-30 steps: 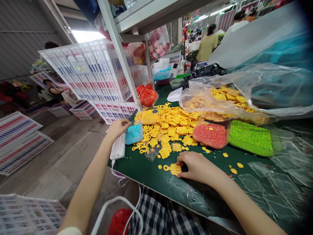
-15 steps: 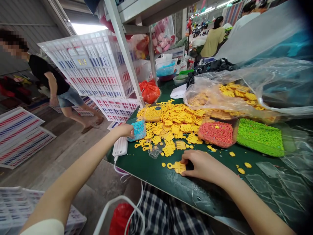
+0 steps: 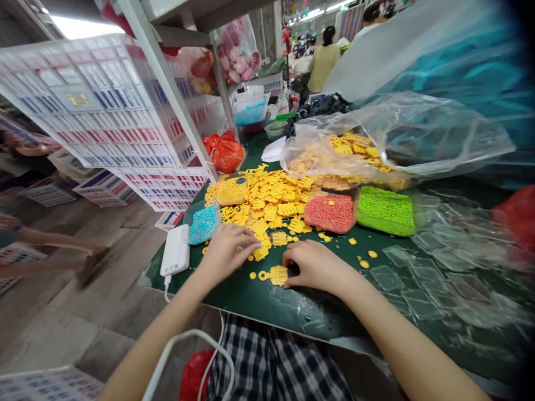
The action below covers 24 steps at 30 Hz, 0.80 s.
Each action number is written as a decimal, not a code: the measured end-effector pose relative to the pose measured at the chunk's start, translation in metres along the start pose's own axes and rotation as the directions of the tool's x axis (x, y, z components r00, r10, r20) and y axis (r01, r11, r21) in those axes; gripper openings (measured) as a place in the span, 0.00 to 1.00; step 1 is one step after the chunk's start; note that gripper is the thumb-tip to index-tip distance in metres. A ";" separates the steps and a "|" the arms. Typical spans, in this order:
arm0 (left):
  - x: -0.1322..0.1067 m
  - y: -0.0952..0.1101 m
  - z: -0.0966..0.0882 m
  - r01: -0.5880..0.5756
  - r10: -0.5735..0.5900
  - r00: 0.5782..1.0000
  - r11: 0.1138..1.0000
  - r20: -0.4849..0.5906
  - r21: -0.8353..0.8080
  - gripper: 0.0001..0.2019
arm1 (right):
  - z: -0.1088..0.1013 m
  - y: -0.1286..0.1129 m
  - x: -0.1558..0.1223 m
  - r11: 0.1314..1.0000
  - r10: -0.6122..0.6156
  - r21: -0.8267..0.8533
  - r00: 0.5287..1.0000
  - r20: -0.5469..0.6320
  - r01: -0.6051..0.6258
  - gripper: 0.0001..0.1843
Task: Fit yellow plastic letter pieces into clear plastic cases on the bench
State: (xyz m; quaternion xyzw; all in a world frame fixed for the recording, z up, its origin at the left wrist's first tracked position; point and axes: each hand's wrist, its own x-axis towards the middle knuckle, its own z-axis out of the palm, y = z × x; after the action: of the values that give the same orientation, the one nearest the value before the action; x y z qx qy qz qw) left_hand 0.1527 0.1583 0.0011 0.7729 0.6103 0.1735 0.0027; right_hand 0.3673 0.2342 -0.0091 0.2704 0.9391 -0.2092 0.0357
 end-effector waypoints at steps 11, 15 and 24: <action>-0.012 0.035 0.064 0.066 -0.061 0.997 0.992 0.050 -0.104 0.08 | -0.007 -0.008 -0.001 0.991 0.120 -0.061 0.993 0.020 -0.119 0.18; -0.012 0.029 0.064 0.048 -0.038 0.995 0.993 0.091 -0.107 0.08 | -0.011 -0.011 -0.002 0.986 0.162 -0.049 0.985 0.053 -0.159 0.17; -0.012 0.027 0.063 0.070 -0.045 0.989 0.981 0.138 -0.182 0.10 | -0.016 -0.013 -0.001 0.981 0.193 -0.028 0.976 0.099 -0.191 0.15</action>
State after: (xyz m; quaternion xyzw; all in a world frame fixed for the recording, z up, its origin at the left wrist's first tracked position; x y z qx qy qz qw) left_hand 0.1932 0.1536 -0.0555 0.7613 0.6118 0.1776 0.1208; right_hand 0.3619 0.2302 0.0102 0.3487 0.9073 -0.2097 0.1057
